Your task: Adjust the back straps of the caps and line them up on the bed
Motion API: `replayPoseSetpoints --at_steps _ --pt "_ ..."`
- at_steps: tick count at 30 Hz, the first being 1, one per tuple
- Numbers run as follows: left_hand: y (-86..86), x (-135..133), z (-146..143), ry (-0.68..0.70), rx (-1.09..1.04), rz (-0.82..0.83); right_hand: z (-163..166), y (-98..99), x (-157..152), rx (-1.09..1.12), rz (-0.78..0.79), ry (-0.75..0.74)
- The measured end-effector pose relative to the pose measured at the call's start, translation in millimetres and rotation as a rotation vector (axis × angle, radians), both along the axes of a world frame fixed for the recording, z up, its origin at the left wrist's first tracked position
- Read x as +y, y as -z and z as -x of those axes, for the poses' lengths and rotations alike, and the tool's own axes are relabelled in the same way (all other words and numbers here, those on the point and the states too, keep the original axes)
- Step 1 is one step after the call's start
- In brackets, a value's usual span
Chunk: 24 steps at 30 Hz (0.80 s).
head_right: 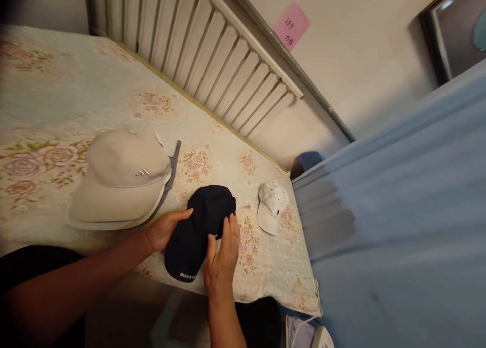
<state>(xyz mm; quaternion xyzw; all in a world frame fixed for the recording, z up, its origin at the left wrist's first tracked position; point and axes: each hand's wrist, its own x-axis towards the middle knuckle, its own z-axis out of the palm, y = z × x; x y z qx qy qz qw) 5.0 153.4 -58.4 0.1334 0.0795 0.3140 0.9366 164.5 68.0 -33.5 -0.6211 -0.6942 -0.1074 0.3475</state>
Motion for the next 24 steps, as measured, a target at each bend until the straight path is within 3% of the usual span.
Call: replayPoseSetpoints --at_steps 5,10,17,24 --pt "-1.1 0.4 2.1 0.036 0.055 0.056 30.3 -9.3 3.6 -0.1 0.008 -0.167" --pt "1.7 -0.1 -0.5 0.014 0.071 0.048 40.4 -7.1 11.8 -0.192 0.035 -0.256" --pt "-1.2 -2.4 -0.4 0.054 0.113 0.076 23.7 -2.5 20.1 -0.193 0.016 -0.196" --pt "5.9 -0.8 -2.1 0.11 0.012 0.053 -6.4 17.2 10.9 -0.059 0.015 -0.034"
